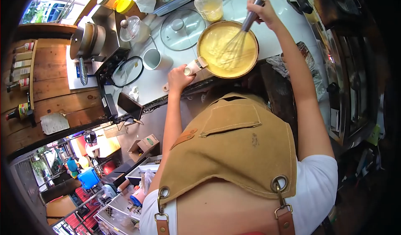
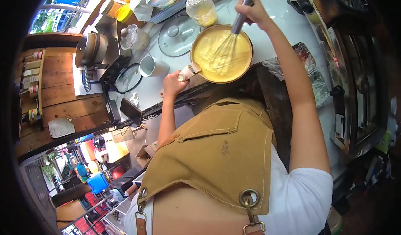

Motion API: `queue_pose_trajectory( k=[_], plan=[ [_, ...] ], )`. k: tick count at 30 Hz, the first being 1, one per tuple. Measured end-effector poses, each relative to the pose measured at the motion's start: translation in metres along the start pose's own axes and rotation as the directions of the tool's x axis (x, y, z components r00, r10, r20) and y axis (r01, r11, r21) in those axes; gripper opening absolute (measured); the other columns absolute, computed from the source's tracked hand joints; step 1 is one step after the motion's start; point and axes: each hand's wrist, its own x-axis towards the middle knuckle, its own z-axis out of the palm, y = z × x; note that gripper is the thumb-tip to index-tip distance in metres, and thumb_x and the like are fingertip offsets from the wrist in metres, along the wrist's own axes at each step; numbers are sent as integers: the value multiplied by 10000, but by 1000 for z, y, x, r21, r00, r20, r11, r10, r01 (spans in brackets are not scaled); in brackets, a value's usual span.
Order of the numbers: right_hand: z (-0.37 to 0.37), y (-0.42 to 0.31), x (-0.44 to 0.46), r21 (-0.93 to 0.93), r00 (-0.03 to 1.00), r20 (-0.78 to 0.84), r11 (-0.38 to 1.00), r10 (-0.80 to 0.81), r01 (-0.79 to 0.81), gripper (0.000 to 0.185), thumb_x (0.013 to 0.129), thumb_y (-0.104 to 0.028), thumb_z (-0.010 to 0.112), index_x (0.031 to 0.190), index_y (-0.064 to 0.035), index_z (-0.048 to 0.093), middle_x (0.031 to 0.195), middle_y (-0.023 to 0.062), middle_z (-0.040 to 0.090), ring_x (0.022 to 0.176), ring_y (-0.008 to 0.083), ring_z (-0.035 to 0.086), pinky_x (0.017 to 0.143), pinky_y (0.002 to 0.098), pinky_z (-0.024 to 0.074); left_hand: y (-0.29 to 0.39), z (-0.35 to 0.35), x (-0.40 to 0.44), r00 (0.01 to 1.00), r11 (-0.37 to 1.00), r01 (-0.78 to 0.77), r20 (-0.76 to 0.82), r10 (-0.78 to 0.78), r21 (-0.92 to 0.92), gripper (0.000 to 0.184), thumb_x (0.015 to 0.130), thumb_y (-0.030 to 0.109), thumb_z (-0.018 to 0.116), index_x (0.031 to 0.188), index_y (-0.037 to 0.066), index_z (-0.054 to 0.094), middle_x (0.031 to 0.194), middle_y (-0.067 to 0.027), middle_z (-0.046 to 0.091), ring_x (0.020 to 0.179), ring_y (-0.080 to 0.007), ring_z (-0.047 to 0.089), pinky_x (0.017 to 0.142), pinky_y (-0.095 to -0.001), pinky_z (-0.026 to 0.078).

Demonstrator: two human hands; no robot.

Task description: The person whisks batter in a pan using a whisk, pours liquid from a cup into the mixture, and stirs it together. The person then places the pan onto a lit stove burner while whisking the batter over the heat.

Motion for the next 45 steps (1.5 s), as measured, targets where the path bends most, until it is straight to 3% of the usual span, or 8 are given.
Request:
queue_pose_trajectory(
  k=[4, 8, 13, 17, 38, 40, 42, 45],
  plan=[
    [-12, 4, 8, 8, 968, -197, 988, -153, 157, 146, 744, -127, 567, 616, -92, 506, 464, -19, 441, 329, 55, 370, 288, 210, 245, -3, 2, 0, 1000, 1000, -4, 4, 4, -1, 246, 559, 272, 676, 671, 68, 599, 590, -171, 572, 590, -342, 574, 544, -403, 460],
    [4, 10, -3, 88, 995, 76, 995, -59, 52, 140, 746, -110, 560, 635, -97, 476, 591, 8, 511, 351, 59, 392, 289, 209, 262, 2, -2, 0, 1000, 1000, -3, 13, 3, -11, 245, 556, 265, 675, 668, 63, 594, 590, -173, 571, 590, -343, 572, 542, -406, 458],
    [-15, 6, 6, 44, 982, -127, 989, -137, 144, 149, 733, -87, 562, 620, -88, 465, 594, 12, 502, 351, 60, 381, 292, 203, 260, -4, 3, -1, 1000, 1000, -12, 4, 12, -3, 241, 557, 258, 676, 661, 60, 587, 591, -172, 572, 588, -339, 574, 540, -405, 458],
    [7, 9, -8, 128, 993, 108, 991, -57, 43, 134, 740, -72, 542, 623, -85, 477, 577, 8, 485, 368, 58, 388, 303, 201, 276, 0, 1, -1, 999, 999, -33, -23, 32, -35, 244, 561, 260, 678, 652, 58, 577, 589, -172, 571, 585, -340, 573, 536, -405, 457],
    [-25, -4, -2, 16, 997, 54, 998, -57, 56, 103, 711, -107, 611, 664, -78, 524, 524, 0, 490, 368, 57, 413, 317, 201, 294, 3, -1, -1, 1000, 1000, -14, -13, 14, 8, 239, 567, 255, 671, 639, 52, 567, 585, -176, 564, 577, -342, 568, 531, -403, 451],
    [-26, -12, -3, -27, 990, -37, 991, -134, 133, 155, 733, -91, 562, 627, -85, 449, 562, -21, 455, 409, 35, 379, 333, 188, 275, -1, 2, -2, 999, 1000, -22, -25, 21, -14, 238, 567, 254, 671, 638, 52, 567, 584, -176, 563, 577, -343, 568, 532, -404, 451],
    [-17, -21, -8, -15, 991, 11, 991, -134, 134, 82, 720, -86, 606, 711, -50, 534, 589, 43, 542, 508, 122, 548, 470, 270, 460, -1, 4, 0, 999, 999, -36, -41, 34, -37, 237, 567, 253, 671, 638, 52, 567, 583, -175, 563, 577, -343, 567, 532, -404, 451],
    [26, -30, -14, -65, 930, 120, 932, -347, 356, 102, 695, -103, 628, 676, -78, 530, 529, -29, 479, 435, 26, 419, 398, 182, 320, 1, 1, 0, 999, 999, -40, -23, 40, -24, 236, 568, 251, 671, 639, 51, 567, 582, -174, 563, 576, -343, 567, 529, -403, 450]
  ],
)
